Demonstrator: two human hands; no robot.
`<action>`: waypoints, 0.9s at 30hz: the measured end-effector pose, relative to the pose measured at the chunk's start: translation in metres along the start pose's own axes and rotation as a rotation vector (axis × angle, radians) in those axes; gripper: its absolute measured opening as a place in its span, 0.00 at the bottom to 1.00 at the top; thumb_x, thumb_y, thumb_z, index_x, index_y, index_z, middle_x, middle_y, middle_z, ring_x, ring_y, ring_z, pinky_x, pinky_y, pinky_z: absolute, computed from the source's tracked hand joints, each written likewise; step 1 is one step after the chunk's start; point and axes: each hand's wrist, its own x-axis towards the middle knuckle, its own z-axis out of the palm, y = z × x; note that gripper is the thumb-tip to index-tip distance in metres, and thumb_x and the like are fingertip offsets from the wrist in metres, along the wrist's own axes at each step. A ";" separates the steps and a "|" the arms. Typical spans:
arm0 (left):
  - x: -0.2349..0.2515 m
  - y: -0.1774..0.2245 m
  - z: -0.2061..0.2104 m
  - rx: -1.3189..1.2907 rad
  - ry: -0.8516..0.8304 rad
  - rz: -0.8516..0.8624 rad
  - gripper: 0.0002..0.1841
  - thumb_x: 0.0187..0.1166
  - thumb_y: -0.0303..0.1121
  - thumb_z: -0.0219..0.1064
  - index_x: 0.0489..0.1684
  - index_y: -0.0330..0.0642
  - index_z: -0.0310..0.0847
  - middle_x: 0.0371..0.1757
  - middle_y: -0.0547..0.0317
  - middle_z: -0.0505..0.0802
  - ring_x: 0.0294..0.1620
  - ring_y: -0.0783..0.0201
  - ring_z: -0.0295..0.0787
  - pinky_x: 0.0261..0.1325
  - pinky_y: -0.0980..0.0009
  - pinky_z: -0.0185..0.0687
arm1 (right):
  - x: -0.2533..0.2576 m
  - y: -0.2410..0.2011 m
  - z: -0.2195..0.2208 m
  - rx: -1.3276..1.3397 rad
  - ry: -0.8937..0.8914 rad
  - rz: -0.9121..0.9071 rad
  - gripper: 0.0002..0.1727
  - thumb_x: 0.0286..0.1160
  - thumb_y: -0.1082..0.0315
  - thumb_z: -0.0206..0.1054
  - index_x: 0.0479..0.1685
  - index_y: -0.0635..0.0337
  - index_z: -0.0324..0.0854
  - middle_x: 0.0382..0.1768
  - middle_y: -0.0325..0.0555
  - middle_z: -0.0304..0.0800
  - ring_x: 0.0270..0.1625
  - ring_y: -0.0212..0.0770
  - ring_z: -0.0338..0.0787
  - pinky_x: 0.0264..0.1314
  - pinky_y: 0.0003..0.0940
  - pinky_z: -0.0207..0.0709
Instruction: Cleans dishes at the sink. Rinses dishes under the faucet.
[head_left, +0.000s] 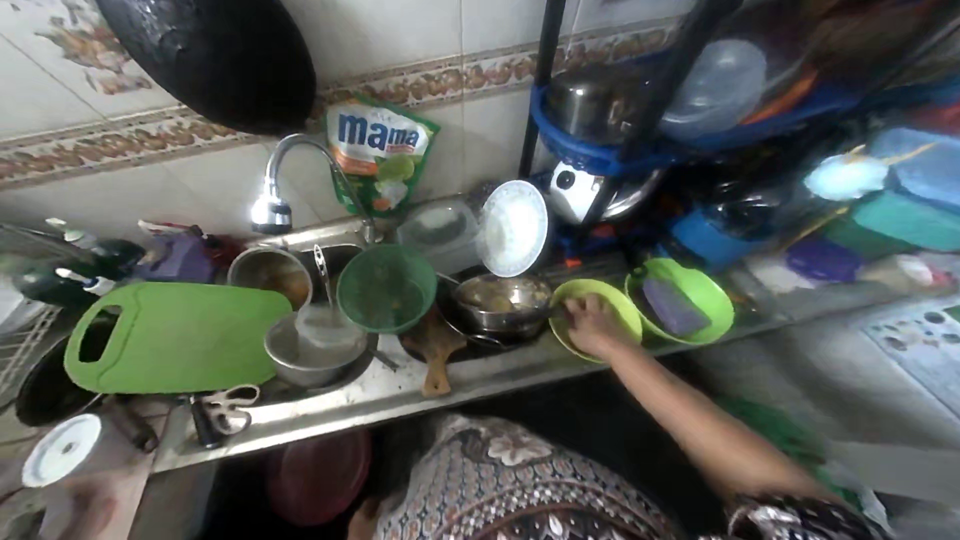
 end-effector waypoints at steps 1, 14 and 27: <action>-0.005 0.007 -0.005 -0.004 -0.001 0.005 0.23 0.88 0.41 0.62 0.74 0.33 0.78 0.71 0.33 0.85 0.75 0.39 0.81 0.81 0.44 0.70 | 0.000 0.000 0.000 -0.023 0.005 -0.019 0.31 0.86 0.59 0.60 0.88 0.54 0.64 0.88 0.72 0.52 0.84 0.78 0.62 0.78 0.67 0.69; -0.095 0.109 -0.117 -0.106 0.063 0.150 0.22 0.93 0.39 0.52 0.67 0.26 0.78 0.56 0.32 0.90 0.57 0.43 0.89 0.67 0.44 0.80 | 0.017 0.007 -0.006 -0.024 -0.043 -0.126 0.22 0.88 0.65 0.58 0.76 0.65 0.75 0.74 0.71 0.77 0.72 0.70 0.82 0.73 0.66 0.74; -0.100 0.182 -0.210 0.015 0.217 0.567 0.19 0.91 0.36 0.51 0.62 0.31 0.82 0.28 0.53 0.89 0.25 0.66 0.84 0.39 0.63 0.85 | 0.012 0.006 -0.014 0.103 0.025 -0.063 0.25 0.74 0.66 0.72 0.71 0.63 0.81 0.78 0.68 0.72 0.79 0.70 0.73 0.77 0.69 0.67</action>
